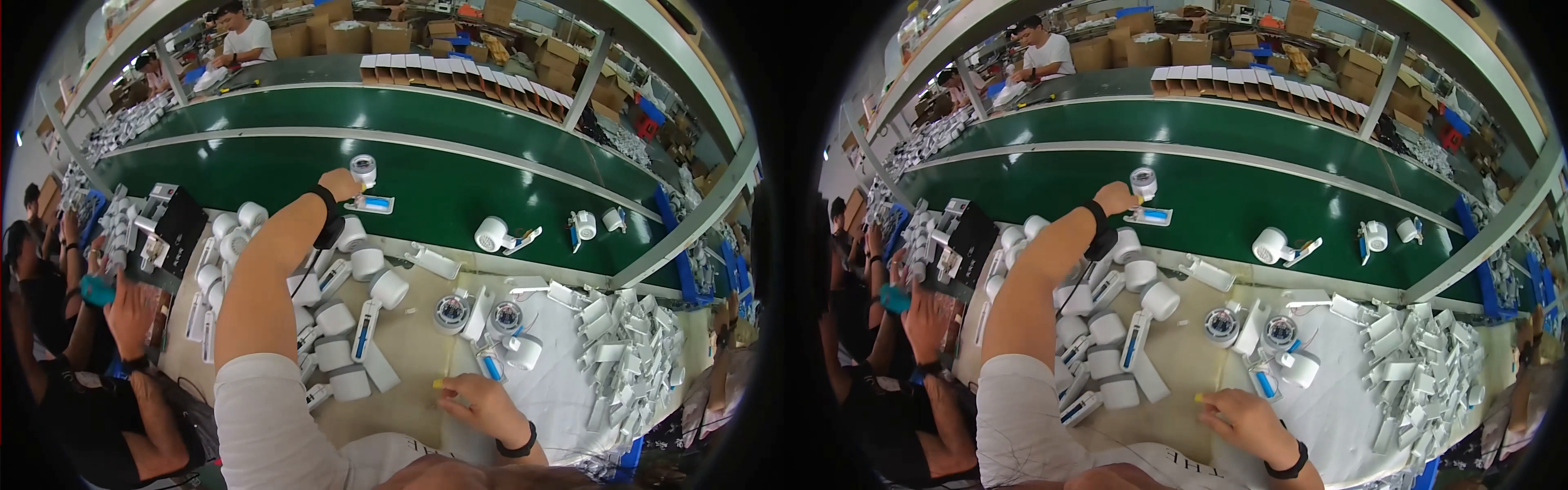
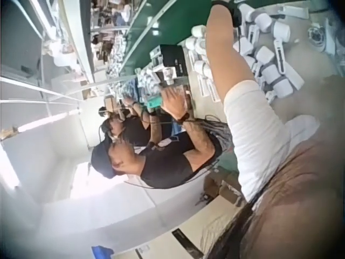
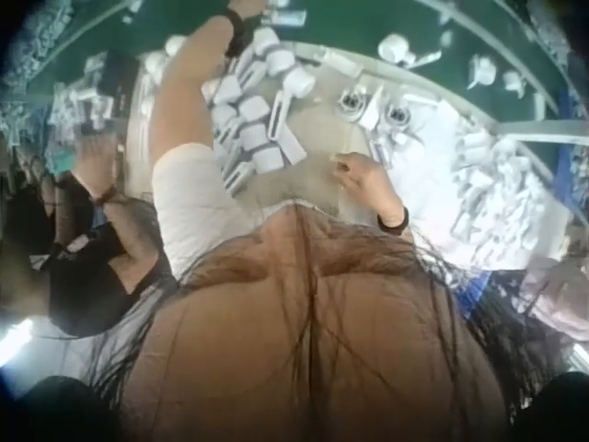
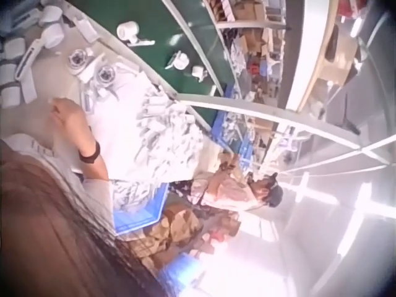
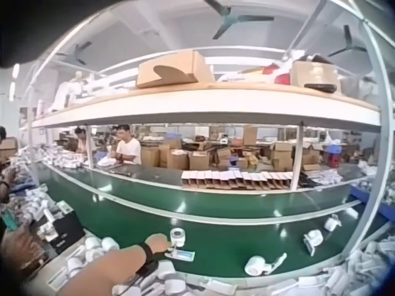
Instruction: The person assembles handheld fans by picking up a fan head and a handle, fitting them together, and pressing the pieces to snap them into place before setting the finished product on a conveyor belt.
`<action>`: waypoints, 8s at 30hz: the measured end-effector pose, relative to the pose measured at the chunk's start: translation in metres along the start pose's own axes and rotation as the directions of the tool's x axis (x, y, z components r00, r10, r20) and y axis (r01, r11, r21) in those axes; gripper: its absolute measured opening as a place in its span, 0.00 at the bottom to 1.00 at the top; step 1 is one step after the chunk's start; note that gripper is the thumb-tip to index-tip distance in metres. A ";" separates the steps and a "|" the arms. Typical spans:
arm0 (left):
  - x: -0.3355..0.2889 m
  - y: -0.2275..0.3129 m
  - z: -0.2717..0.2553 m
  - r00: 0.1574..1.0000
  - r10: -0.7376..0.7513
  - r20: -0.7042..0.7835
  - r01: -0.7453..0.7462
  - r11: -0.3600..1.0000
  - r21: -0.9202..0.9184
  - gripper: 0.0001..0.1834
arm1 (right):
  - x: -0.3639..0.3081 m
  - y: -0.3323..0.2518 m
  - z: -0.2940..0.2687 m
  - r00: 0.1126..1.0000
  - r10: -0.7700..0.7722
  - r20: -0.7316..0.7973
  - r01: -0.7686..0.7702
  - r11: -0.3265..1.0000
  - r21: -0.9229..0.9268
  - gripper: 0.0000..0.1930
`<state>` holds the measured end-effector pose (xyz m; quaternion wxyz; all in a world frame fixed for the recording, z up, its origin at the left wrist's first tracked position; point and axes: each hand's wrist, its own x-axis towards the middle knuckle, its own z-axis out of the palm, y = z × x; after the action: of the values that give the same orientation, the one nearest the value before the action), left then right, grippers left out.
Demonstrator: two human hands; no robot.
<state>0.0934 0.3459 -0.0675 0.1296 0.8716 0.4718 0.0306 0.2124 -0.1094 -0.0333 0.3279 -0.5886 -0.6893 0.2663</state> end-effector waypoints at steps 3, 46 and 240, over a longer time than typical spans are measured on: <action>0.024 -0.013 0.018 0.997 -0.042 0.058 0.037 0.996 0.086 0.19 | 0.002 0.002 -0.002 1.000 -0.012 -0.011 0.012 1.000 0.016 0.14; -0.346 0.162 -0.002 0.754 0.510 0.415 0.523 -0.083 -0.848 0.13 | -0.059 0.000 0.001 0.850 -0.130 -0.510 0.339 0.877 0.341 0.36; -0.140 0.067 -0.085 0.901 0.420 0.113 0.086 0.081 -0.993 0.16 | 0.005 0.023 -0.023 0.870 0.161 -0.465 0.039 0.919 0.391 0.24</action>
<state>0.0557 0.2108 0.0409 0.7598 0.5938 0.1878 0.1867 0.2445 -0.1015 -0.0348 0.5925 -0.5815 -0.4980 0.2506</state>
